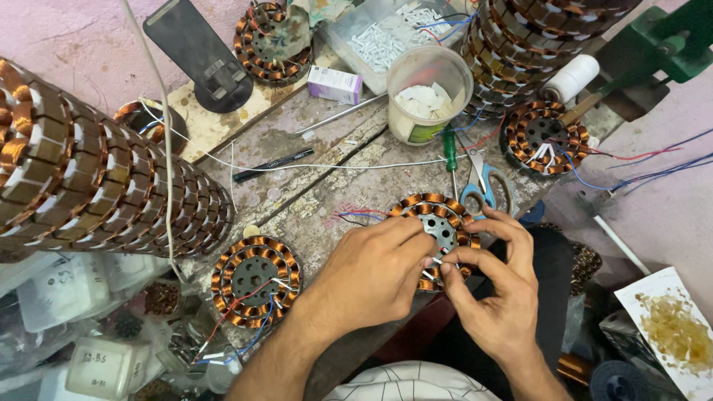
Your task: The person connects wires to a fan stator by hand and with a roll of tape. The person pulls copper wires through the stator core, twists them together, and secures them in place.
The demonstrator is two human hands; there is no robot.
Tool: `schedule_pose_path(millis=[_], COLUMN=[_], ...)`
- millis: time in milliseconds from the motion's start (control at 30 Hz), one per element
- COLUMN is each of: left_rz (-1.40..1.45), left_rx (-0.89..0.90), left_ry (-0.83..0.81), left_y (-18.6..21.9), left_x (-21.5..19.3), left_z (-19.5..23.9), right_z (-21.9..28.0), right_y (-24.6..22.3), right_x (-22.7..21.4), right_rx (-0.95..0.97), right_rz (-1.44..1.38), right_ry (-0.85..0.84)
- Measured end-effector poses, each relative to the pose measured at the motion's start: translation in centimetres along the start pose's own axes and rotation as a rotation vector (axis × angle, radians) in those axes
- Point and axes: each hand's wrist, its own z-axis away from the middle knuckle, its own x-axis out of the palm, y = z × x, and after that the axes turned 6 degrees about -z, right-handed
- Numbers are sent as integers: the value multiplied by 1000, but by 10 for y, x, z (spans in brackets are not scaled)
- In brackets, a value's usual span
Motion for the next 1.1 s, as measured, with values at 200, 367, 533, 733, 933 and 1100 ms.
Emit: schedule_pose_path(millis=[200,367,533,733,933,1100], left_rz=[-24,-24,-37,7,139,60], left_rx=[-11,14,38,34,67,42], left_ry=[-35,-16,26,65,16,-41], left_y=[1,1,2,5,6,4], left_x=[2,3,7,5,-8,-10], left_z=[-1,-1,-1,-4,-1,-1], right_z=[1,-6,-13,-8,-4,-4], right_y=[3,1,-5,-20,-21,-15], right_x=[0,-6,-20,-27,-16,-10], right_rx=[19,-9,-68,-52,-52,-66], right_rz=[-56,-63,-41,-85,16,-15], right_ry=[16,-33,-135,-97,-125,-79])
